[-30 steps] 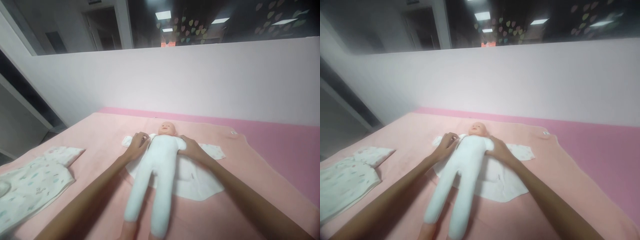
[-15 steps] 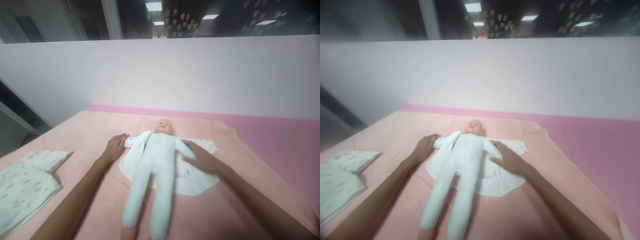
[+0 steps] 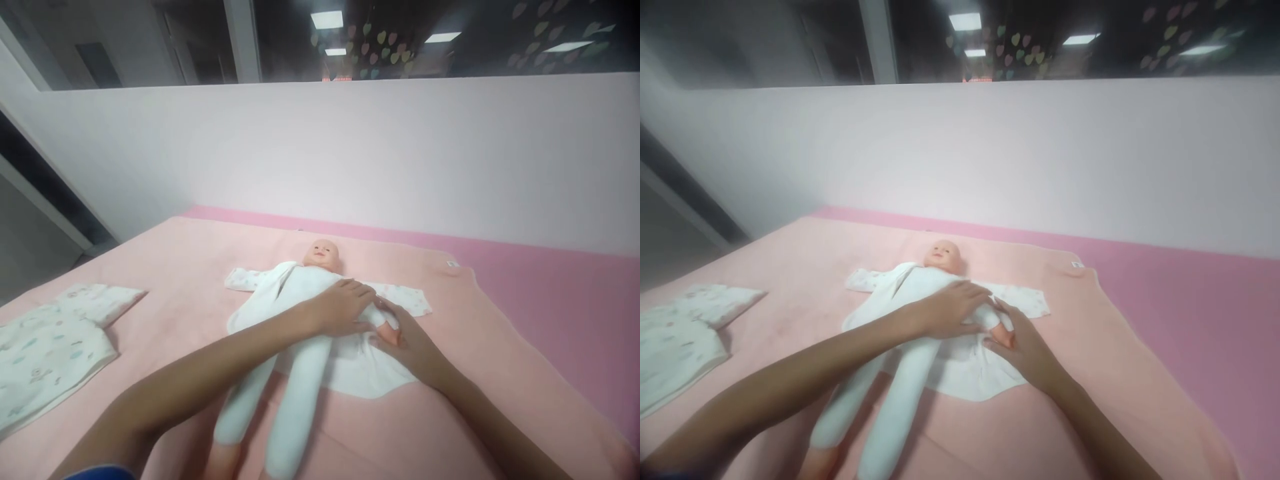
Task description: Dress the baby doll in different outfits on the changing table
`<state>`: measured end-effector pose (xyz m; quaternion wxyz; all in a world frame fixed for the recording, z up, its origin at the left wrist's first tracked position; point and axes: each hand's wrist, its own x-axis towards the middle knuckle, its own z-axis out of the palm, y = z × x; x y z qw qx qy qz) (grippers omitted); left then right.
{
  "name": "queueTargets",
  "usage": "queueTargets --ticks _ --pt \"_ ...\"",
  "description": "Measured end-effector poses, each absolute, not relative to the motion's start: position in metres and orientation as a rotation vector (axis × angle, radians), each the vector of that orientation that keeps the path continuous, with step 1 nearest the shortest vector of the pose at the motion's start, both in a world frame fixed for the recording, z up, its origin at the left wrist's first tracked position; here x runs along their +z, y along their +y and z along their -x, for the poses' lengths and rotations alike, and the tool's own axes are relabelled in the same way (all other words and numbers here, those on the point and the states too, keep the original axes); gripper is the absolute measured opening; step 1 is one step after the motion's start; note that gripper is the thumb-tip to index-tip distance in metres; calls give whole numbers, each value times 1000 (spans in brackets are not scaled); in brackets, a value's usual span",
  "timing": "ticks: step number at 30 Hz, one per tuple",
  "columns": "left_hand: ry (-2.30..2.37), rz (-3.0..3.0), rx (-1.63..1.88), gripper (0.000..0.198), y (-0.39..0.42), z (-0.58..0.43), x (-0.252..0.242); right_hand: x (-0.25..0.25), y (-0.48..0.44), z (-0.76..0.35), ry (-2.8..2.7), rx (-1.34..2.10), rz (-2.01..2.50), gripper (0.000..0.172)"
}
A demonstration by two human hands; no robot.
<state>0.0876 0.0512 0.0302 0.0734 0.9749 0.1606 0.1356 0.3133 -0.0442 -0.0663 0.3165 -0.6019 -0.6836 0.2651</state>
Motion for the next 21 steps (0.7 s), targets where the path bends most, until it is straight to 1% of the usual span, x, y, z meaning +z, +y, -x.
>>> queueTargets --ticks 3,6,8,10,12,14,15,16,18,21 --pt "545 -3025 295 37 66 -106 7 -71 -43 -316 -1750 662 1573 88" --pt "673 -3039 420 34 73 -100 5 -71 -42 -319 -1698 640 1621 99" --pt "747 -3009 557 29 73 -92 11 -70 -40 -321 -1652 652 1643 100" --pt "797 -2954 673 25 71 -88 16 -69 -39 -322 -1633 674 1633 91" --pt "822 -2901 746 22 67 -87 17 -66 -37 -321 -1655 658 1628 73" --pt "822 -2885 763 18 63 -89 15 -61 -34 -316 -1727 573 1645 54" --pt "817 -2890 751 16 61 -91 14 -57 -31 -312 -1772 515 1657 48" --pt "814 -2894 731 14 59 -92 13 -52 -26 -308 -1819 459 1669 44" --pt "835 -2882 696 16 57 -93 12 -42 -15 -299 -1900 382 1702 43" --pt "891 -2850 731 27 57 -91 15 -30 6 -288 -1974 358 1813 43"
